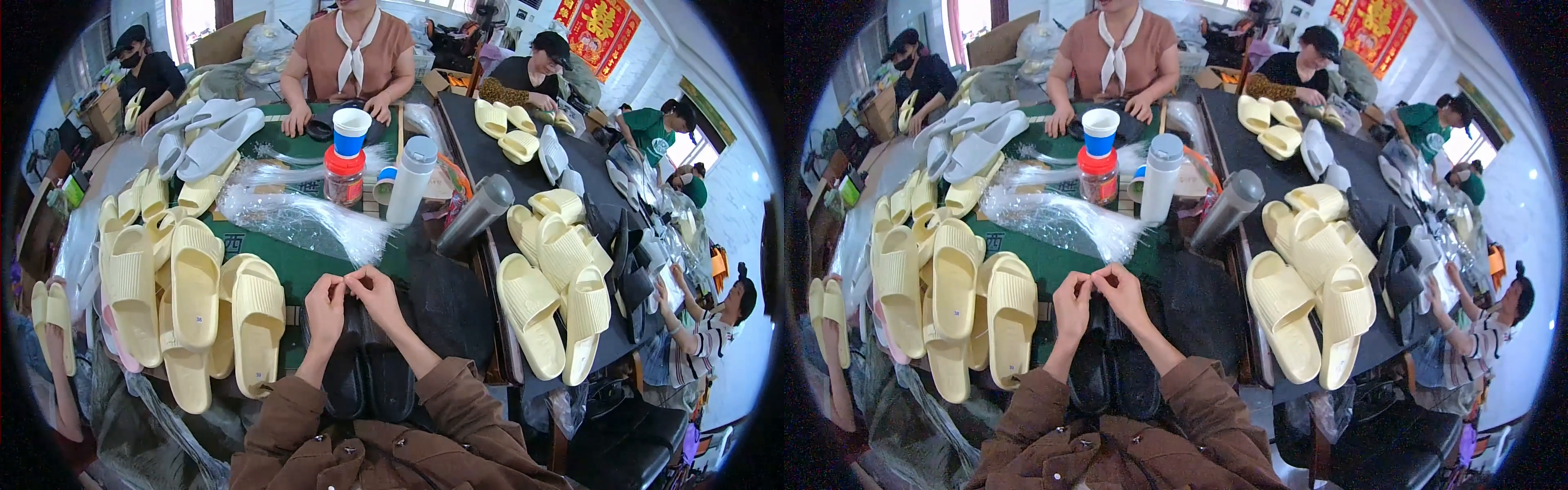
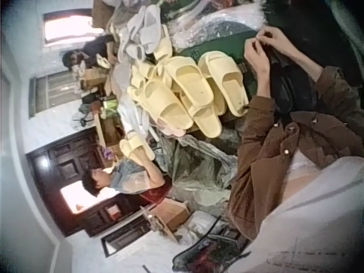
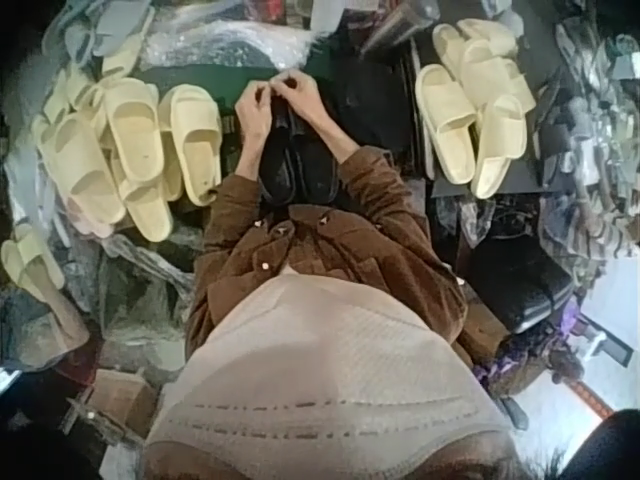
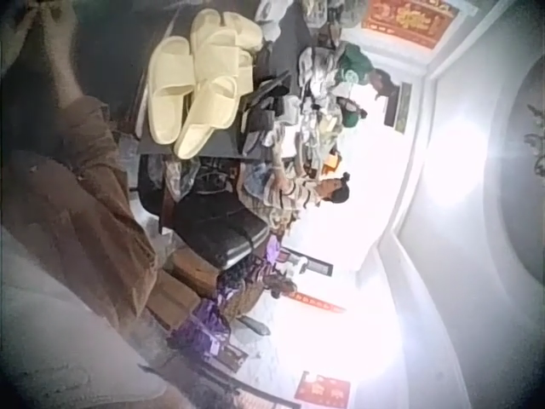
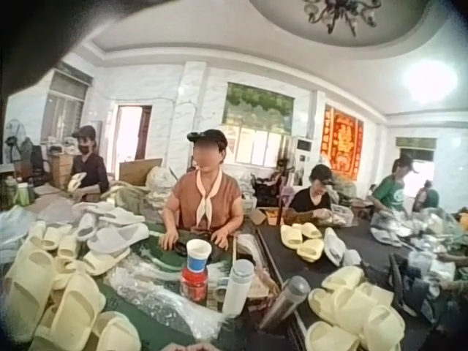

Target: Assembling and inspecting yellow and black slippers in a production workshop.

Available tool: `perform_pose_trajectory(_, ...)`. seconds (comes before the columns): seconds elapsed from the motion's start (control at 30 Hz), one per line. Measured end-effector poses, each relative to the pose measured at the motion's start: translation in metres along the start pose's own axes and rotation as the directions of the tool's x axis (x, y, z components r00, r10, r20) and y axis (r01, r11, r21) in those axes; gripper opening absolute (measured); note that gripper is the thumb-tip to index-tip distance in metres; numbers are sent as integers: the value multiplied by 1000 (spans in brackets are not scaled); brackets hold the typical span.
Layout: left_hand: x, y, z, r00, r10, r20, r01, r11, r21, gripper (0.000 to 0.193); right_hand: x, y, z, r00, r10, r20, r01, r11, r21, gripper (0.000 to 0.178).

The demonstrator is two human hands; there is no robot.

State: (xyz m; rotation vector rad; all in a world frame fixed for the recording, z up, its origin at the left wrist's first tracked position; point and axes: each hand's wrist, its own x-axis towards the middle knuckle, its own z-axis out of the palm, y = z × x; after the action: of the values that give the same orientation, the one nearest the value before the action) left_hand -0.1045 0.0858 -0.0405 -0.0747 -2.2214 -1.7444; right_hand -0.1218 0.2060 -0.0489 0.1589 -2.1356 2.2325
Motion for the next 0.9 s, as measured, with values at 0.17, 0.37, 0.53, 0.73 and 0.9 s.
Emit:
perform_pose_trajectory(0.17,0,1,-1,999,41,-18,-41,999,19,4,1,0,0,1000,3,24,-3,999,33,11)
perform_pose_trajectory(0.37,-1,4,2,996,82,-46,-80,996,26,4,1,-1,-1,1000,2,18,-2,1000,-6,11)
perform_pose_trajectory(0.53,-1,9,2,995,94,-40,-93,995,32,5,0,-3,-1,1000,-4,-1,4,1000,-15,11)
perform_pose_trajectory(0.73,-1,9,0,991,123,-50,-117,988,102,7,-1,-2,2,999,4,-39,-5,1000,-25,10)
perform_pose_trajectory(0.9,-8,40,-14,989,55,138,-69,992,104,24,-1,-5,-2,993,-11,-116,17,999,51,9)
